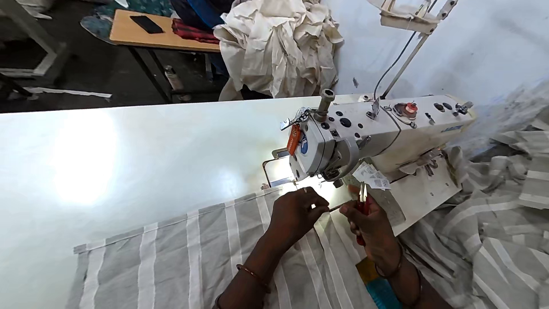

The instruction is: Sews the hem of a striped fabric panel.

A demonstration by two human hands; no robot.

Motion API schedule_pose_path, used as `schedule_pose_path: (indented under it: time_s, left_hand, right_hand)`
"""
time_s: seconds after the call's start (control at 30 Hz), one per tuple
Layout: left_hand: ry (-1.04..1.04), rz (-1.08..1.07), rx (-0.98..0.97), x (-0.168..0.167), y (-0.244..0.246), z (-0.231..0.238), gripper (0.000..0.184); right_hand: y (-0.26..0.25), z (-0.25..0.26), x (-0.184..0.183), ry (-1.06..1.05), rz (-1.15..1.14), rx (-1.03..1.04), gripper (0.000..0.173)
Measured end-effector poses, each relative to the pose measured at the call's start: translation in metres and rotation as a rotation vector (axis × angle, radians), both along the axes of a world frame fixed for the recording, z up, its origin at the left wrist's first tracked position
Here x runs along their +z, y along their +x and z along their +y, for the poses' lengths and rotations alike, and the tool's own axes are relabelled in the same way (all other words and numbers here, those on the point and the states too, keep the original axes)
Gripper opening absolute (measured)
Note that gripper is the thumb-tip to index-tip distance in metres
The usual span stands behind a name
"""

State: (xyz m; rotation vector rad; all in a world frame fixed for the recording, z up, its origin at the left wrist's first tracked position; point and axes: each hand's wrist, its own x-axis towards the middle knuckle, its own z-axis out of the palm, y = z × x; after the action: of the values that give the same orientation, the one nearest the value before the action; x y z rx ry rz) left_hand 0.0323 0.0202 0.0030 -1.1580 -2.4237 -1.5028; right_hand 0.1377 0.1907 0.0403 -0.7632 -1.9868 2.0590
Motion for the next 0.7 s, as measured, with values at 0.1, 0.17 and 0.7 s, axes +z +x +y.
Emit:
schedule_pose_path:
  time_s: [0.1, 0.17, 0.7]
  left_hand:
    - [0.024, -0.041, 0.037, -0.001, -0.003, -0.002, 0.008]
    - [0.059, -0.095, 0.033, 0.0, -0.003, -0.004, 0.009]
    - [0.102, -0.089, 0.001, 0.0, -0.001, -0.003, 0.009]
  right_hand:
    - [0.015, 0.005, 0.001, 0.081, 0.012, 0.146, 0.056]
    - [0.026, 0.004, 0.005, -0.016, -0.026, 0.258, 0.063]
    - [0.007, 0.015, 0.001, 0.178, -0.021, 0.173, 0.024]
